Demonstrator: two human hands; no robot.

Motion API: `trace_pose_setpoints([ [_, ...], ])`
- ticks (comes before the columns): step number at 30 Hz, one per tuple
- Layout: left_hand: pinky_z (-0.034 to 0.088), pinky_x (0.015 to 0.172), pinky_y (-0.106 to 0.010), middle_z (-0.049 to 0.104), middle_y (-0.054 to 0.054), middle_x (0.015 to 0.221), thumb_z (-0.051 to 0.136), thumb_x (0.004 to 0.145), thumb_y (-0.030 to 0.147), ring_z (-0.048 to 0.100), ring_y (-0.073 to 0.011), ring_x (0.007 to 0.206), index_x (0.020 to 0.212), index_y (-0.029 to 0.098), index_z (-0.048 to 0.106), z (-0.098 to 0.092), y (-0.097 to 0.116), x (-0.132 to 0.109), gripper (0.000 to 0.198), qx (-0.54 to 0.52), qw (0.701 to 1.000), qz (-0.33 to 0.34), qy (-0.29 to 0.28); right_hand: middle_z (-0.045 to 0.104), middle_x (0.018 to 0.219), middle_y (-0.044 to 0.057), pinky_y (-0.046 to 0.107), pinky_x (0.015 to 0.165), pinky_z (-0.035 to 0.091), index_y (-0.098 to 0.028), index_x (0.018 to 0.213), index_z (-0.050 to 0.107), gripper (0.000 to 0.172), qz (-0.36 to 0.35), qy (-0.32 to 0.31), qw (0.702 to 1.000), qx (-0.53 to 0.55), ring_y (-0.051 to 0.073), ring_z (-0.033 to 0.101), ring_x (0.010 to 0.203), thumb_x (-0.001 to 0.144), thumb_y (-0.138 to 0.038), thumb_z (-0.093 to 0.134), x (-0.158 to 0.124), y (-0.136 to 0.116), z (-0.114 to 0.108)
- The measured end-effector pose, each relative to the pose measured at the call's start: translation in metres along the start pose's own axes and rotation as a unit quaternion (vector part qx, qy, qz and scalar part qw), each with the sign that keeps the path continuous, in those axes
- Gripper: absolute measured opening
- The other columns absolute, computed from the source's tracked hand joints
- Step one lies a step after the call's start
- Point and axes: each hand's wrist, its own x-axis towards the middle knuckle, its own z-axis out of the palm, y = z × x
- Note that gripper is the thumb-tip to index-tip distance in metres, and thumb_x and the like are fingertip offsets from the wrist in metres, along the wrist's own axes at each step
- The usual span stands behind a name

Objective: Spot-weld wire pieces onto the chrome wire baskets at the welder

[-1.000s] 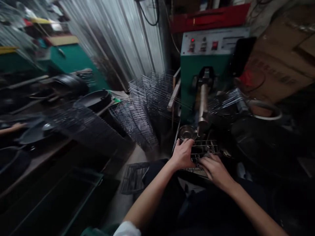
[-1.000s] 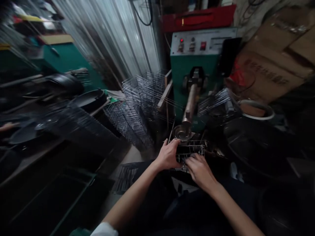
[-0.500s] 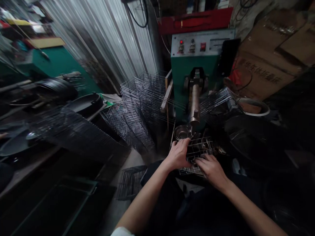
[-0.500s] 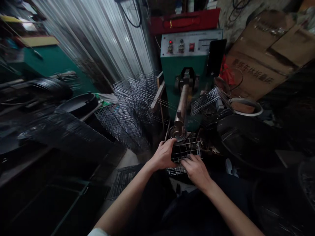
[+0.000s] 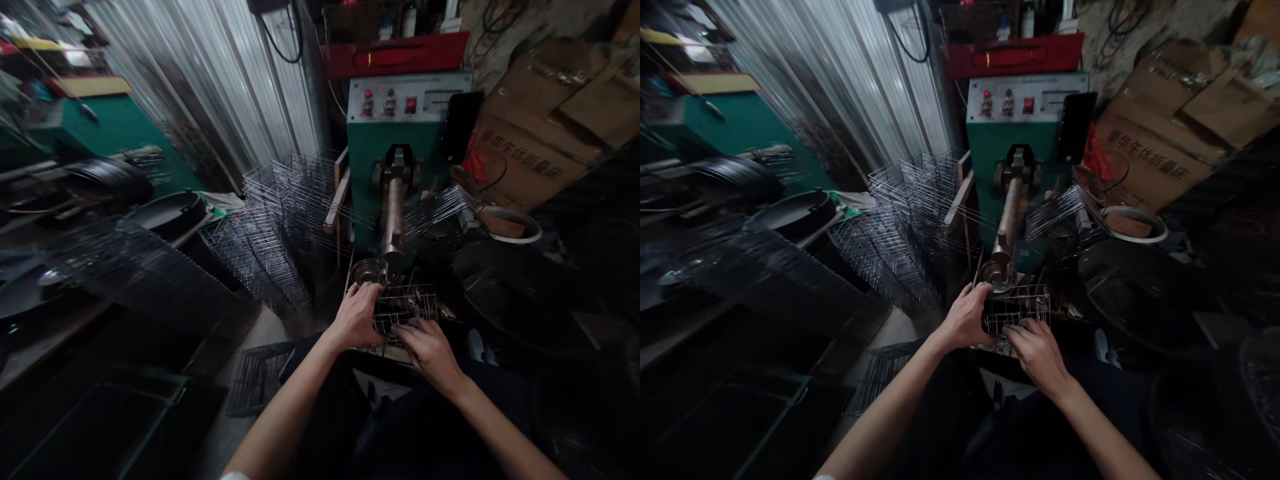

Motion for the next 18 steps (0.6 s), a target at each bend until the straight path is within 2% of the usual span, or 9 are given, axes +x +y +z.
trace_pose_setpoints([
  [12,0.027,0.119,-0.051,0.059,-0.010,0.130,0.089,0.047,0.049,0.057,-0.0312,0.124,0.136,0.022,0.032,-0.013,-0.012,0.030,0.109,-0.020,0.999,-0.032,-0.006,0.073,0.115,0.004,0.037,0.084,0.035,-0.021,0.121,0.067,0.034,0.001,0.024,0.999,-0.037,0.025,0.059,0.104,0.094,-0.006,0.053,0.028,0.017,-0.005],
  [18,0.030,0.117,-0.050,0.062,-0.008,0.127,0.087,0.050,0.050,0.059,-0.0312,0.121,0.132,0.025,0.035,-0.017,-0.009,0.035,0.100,-0.021,0.999,-0.040,-0.007,0.074,0.109,0.004,0.037,0.084,0.036,-0.022,0.121,0.066,0.035,-0.009,0.045,0.998,-0.030,0.025,0.058,0.104,0.094,-0.004,0.052,0.032,0.021,-0.003],
])
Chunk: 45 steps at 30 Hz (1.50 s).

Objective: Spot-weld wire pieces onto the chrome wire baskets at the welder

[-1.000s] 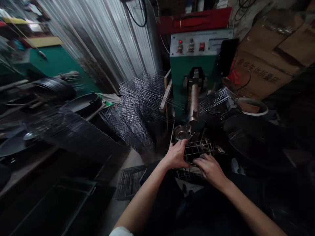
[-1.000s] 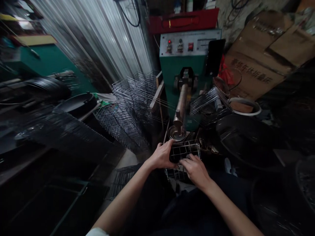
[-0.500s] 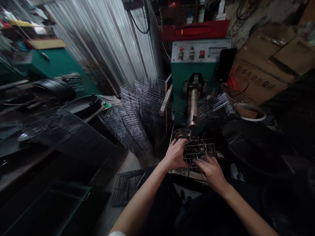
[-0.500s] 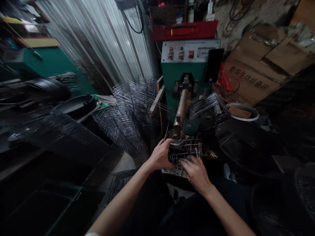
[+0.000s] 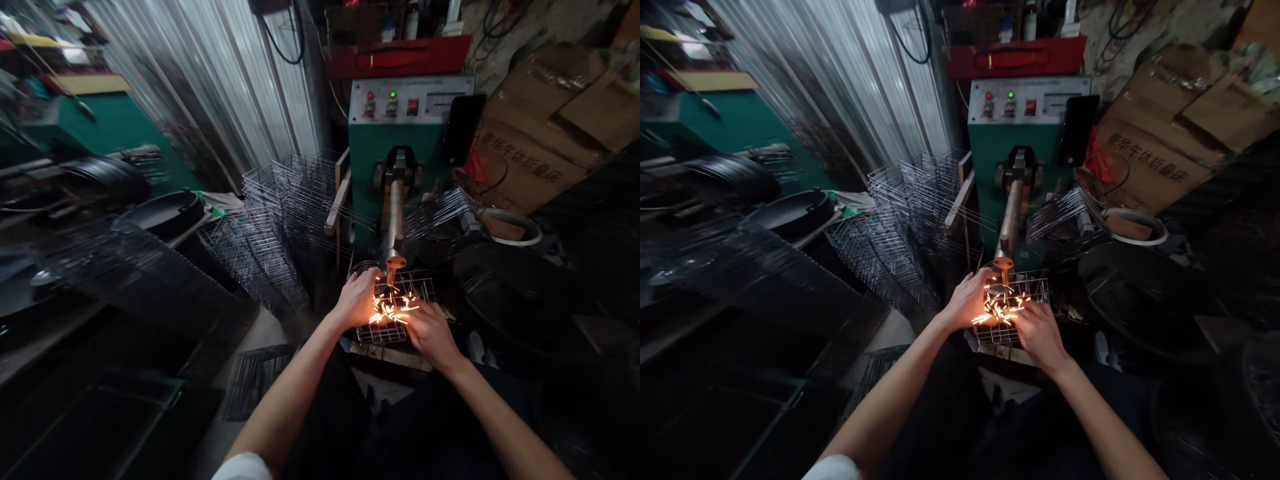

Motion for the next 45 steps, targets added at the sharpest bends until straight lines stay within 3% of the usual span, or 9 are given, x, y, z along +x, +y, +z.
trace_pose_setpoints([
  [4,0.035,0.113,-0.051,0.061,-0.009,0.128,0.087,0.049,0.050,0.061,-0.0329,0.118,0.131,0.025,0.033,-0.002,-0.002,0.004,0.101,0.006,1.000,0.000,-0.001,0.072,0.107,0.005,0.038,0.086,0.037,-0.021,0.118,0.065,0.028,0.029,0.008,0.999,-0.013,0.026,0.056,0.105,0.096,-0.009,0.052,0.003,-0.002,0.004],
  [8,0.038,0.109,-0.052,0.063,-0.009,0.127,0.086,0.051,0.053,0.061,-0.0337,0.119,0.132,0.024,0.031,-0.007,-0.010,0.021,0.103,-0.001,1.000,0.013,0.001,0.067,0.102,0.008,0.038,0.084,0.038,-0.019,0.102,0.066,0.010,0.091,0.024,0.993,-0.077,0.027,0.053,0.099,0.097,-0.023,0.059,0.018,0.004,0.007],
  [16,0.042,0.103,-0.050,0.066,-0.010,0.122,0.086,0.050,0.054,0.064,-0.0350,0.112,0.133,0.023,0.032,-0.012,-0.021,0.039,0.104,0.025,1.000,0.005,-0.007,0.061,0.097,0.010,0.039,0.082,0.036,-0.018,0.095,0.065,0.020,0.132,0.019,0.985,-0.105,0.028,0.051,0.096,0.099,-0.034,0.055,0.032,0.017,0.008],
  [20,0.049,0.093,-0.044,0.066,-0.011,0.120,0.087,0.050,0.051,0.065,-0.0354,0.110,0.134,0.023,0.031,-0.019,-0.027,0.051,0.105,0.021,0.999,0.000,-0.031,0.060,0.096,0.010,0.038,0.082,0.034,-0.018,0.097,0.066,0.014,0.127,0.016,0.985,-0.112,0.028,0.050,0.097,0.098,-0.028,0.056,0.040,0.025,0.009],
  [28,0.048,0.095,-0.044,0.065,-0.013,0.124,0.088,0.050,0.049,0.064,-0.0363,0.113,0.135,0.021,0.030,-0.024,-0.040,0.072,0.106,0.026,0.998,0.032,-0.037,0.060,0.097,0.007,0.037,0.083,0.032,-0.020,0.095,0.065,0.012,0.120,0.018,0.989,-0.085,0.025,0.049,0.097,0.098,-0.026,0.055,0.051,0.040,0.012],
  [39,0.044,0.100,-0.045,0.064,-0.015,0.125,0.084,0.055,0.059,0.063,-0.0361,0.115,0.139,0.020,0.031,-0.022,-0.037,0.071,0.106,0.046,0.997,0.041,-0.038,0.064,0.096,0.007,0.036,0.081,0.032,-0.021,0.094,0.067,0.017,0.110,0.023,0.991,-0.075,0.025,0.052,0.096,0.100,-0.031,0.055,0.049,0.047,0.013],
  [43,0.044,0.102,-0.046,0.060,-0.017,0.133,0.081,0.062,0.058,0.058,-0.0362,0.123,0.150,0.020,0.020,-0.034,-0.037,0.069,0.113,0.065,0.995,0.050,-0.050,0.064,0.099,0.009,0.037,0.077,0.034,-0.021,0.100,0.070,0.022,0.076,0.013,0.990,-0.116,0.027,0.053,0.094,0.099,-0.033,0.052,0.042,0.053,0.013],
  [45,0.046,0.099,-0.043,0.056,-0.017,0.138,0.076,0.071,0.058,0.057,-0.0347,0.124,0.150,0.019,0.024,-0.044,-0.043,0.065,0.102,0.064,0.997,0.047,-0.022,0.064,0.099,0.010,0.038,0.075,0.035,-0.021,0.106,0.071,0.025,0.055,-0.004,0.990,-0.132,0.028,0.053,0.093,0.099,-0.034,0.051,0.038,0.056,0.008],
])
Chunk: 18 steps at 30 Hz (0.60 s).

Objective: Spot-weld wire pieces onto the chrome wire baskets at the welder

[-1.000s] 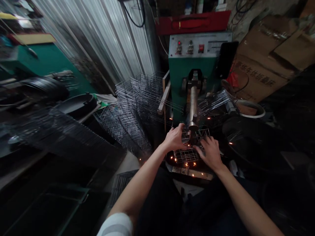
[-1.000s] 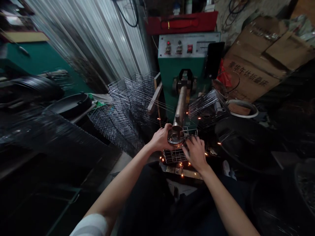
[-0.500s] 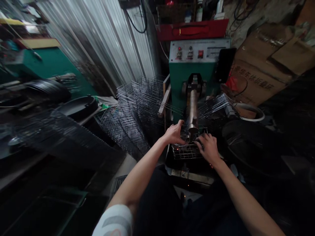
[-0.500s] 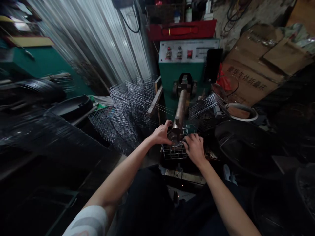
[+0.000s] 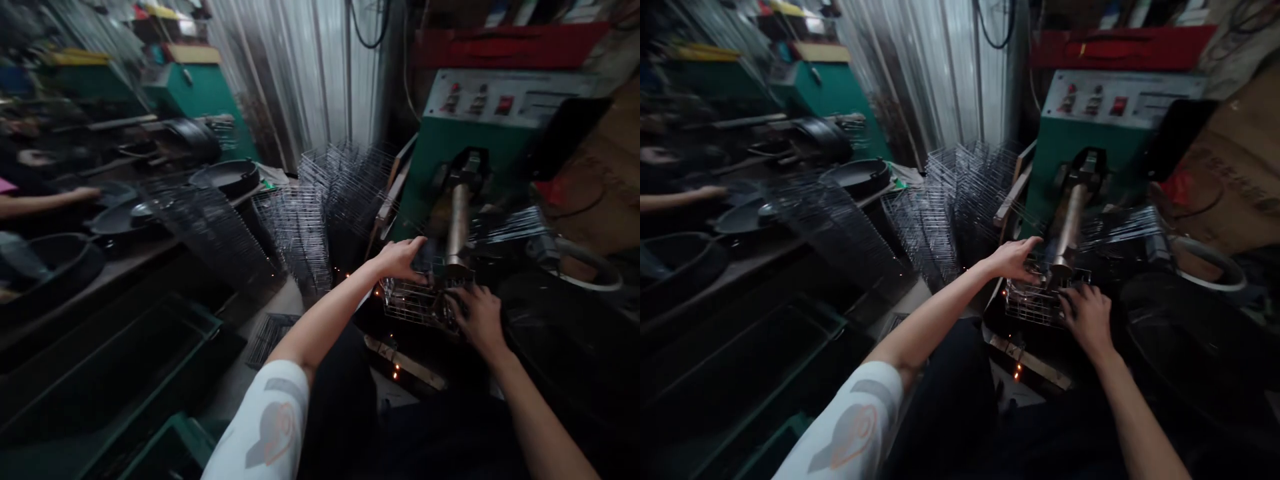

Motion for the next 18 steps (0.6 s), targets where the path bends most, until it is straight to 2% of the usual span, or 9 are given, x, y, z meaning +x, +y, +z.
trace_pose_setpoints([
  [3,0.050,0.095,-0.038,0.059,-0.014,0.134,0.066,0.084,0.051,0.060,-0.0309,0.120,0.142,0.018,0.042,-0.012,-0.015,-0.010,0.072,0.014,0.998,-0.035,0.053,0.064,0.099,0.011,0.039,0.073,0.038,-0.022,0.105,0.073,0.030,-0.021,-0.019,1.000,-0.010,0.030,0.054,0.092,0.098,-0.038,0.049,0.002,0.013,-0.011],
  [6,0.049,0.098,-0.037,0.063,-0.012,0.129,0.058,0.092,0.044,0.061,-0.0284,0.119,0.133,0.018,0.055,-0.017,-0.031,-0.014,0.048,0.026,0.996,-0.064,0.063,0.065,0.101,0.015,0.041,0.074,0.042,-0.018,0.101,0.072,0.036,0.009,-0.017,1.000,0.001,0.031,0.056,0.094,0.098,-0.044,0.047,0.023,0.038,-0.024],
  [9,0.048,0.100,-0.033,0.068,-0.010,0.123,0.056,0.094,0.038,0.062,-0.0250,0.119,0.124,0.018,0.064,-0.016,-0.042,-0.001,0.037,0.017,0.998,-0.050,0.032,0.067,0.109,0.018,0.041,0.080,0.046,-0.016,0.104,0.073,0.034,0.055,-0.053,0.996,0.043,0.031,0.060,0.099,0.096,-0.039,0.049,0.063,0.067,-0.026],
  [13,0.051,0.090,-0.026,0.076,-0.005,0.109,0.060,0.091,0.032,0.069,-0.0205,0.106,0.107,0.022,0.075,-0.014,-0.050,0.032,0.024,0.003,0.999,-0.018,-0.044,0.074,0.090,0.012,0.037,0.073,0.050,-0.018,0.090,0.076,0.024,0.124,-0.212,0.962,0.117,0.028,0.068,0.083,0.088,-0.031,0.056,0.111,0.097,-0.012],
  [15,0.051,0.085,-0.023,0.077,-0.002,0.103,0.063,0.087,0.027,0.070,-0.0193,0.100,0.099,0.023,0.078,-0.014,-0.052,0.047,0.019,0.004,0.997,-0.011,-0.075,0.074,0.083,0.008,0.036,0.073,0.051,-0.019,0.085,0.076,0.021,0.118,-0.264,0.945,0.152,0.027,0.069,0.080,0.086,-0.029,0.058,0.124,0.108,-0.004],
  [18,0.052,0.076,-0.023,0.078,0.000,0.092,0.070,0.079,0.024,0.072,-0.0200,0.091,0.088,0.026,0.079,-0.011,-0.055,0.063,0.013,0.016,0.994,-0.014,-0.110,0.074,0.081,0.006,0.034,0.077,0.052,-0.020,0.079,0.076,0.017,0.078,-0.279,0.940,0.178,0.026,0.070,0.080,0.084,-0.028,0.062,0.130,0.119,0.007],
])
